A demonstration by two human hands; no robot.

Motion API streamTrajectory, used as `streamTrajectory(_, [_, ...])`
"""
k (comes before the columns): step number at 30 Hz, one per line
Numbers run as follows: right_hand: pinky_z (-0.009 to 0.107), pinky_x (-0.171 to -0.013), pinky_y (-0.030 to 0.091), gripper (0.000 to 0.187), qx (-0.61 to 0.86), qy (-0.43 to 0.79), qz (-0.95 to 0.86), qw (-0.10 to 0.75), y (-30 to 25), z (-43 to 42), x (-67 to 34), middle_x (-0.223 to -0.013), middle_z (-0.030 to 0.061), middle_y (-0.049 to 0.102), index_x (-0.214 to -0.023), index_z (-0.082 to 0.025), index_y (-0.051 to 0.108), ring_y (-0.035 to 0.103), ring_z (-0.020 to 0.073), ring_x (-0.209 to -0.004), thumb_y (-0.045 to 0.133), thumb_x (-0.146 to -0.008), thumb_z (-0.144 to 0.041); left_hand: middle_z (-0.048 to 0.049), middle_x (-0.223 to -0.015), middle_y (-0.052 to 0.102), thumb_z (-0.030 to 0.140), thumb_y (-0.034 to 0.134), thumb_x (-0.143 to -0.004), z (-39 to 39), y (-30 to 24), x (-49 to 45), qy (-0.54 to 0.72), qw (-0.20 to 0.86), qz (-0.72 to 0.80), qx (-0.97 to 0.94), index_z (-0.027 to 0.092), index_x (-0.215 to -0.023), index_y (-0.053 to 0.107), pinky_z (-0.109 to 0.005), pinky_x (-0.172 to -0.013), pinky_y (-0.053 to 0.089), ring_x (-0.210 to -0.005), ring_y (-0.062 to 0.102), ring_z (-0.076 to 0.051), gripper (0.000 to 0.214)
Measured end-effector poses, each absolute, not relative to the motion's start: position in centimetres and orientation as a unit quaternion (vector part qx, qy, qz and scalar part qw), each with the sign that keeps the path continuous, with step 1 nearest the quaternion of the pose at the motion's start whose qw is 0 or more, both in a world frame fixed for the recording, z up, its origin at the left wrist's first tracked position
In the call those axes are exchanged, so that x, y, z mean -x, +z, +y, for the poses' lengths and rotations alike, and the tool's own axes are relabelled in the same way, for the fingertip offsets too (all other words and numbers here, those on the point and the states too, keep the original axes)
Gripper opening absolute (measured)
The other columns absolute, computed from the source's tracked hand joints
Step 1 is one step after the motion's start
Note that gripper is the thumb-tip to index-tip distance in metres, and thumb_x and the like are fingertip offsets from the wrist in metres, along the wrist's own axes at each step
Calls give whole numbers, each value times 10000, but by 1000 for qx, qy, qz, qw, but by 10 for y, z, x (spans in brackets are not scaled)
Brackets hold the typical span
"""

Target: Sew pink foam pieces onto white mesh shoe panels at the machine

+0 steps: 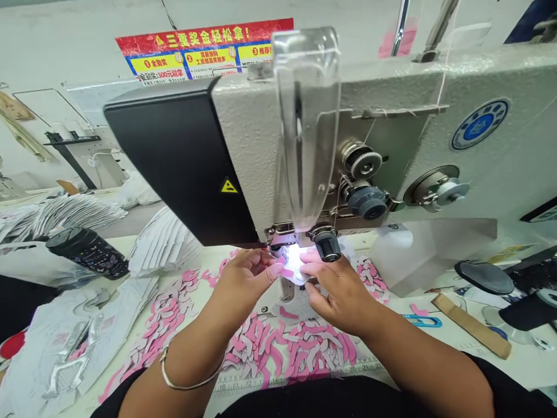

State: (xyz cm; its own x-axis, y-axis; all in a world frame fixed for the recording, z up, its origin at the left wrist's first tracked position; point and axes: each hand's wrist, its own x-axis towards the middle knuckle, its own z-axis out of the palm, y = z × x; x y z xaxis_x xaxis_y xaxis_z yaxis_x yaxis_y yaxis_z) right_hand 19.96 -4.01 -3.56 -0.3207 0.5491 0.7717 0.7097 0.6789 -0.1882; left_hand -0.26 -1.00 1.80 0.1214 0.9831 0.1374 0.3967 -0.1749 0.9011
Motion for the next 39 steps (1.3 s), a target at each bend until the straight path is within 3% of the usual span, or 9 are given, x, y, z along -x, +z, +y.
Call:
streamTrajectory(7, [409,-990,433,264,369,-135,-794,464,-42,-36,-198,-1154,94,678,-1110,-189,583,608,223,-1101,592,-860,-101,-46,-939,659,474,700,-769,-5,5,5,372,351,535,-672,210,-857,694,-334,-794,465,-868,599,-203,278])
streamTrajectory(15, [391,-983,448,279,347,-132,-801,469,-47,-37,-195,-1135,92,690,-1100,-177,591,618,214,-1111,615,-845,-67,-11,-830,563,455,654,-815,-11,12,4,338,358,526,-694,197,-776,605,-245,-534,384,-611,467,-113,265])
streamTrajectory(20, [392,-962,465,286,351,-127,-800,470,-45,-38,-197,-1132,104,690,-1099,-169,594,635,216,-1091,612,-838,-53,9,-736,512,456,654,-817,-8,14,5,318,352,519,-711,199,-760,587,-243,-516,377,-576,449,-107,272])
streamTrajectory(27, [387,-910,490,377,343,-161,-802,462,-45,-38,-199,-1107,69,682,-1181,-264,637,628,216,-1069,608,-857,-73,-2,-745,573,450,678,-794,-6,13,6,317,352,517,-713,204,-767,599,-260,-532,415,-574,502,-119,261])
streamTrajectory(39, [425,-971,499,342,355,-113,-800,470,-48,-37,-197,-1136,75,681,-1167,-223,585,623,218,-1102,577,-861,-70,19,-656,540,424,690,-775,-5,14,3,333,396,515,-683,195,-713,601,-233,-471,370,-509,437,-90,254])
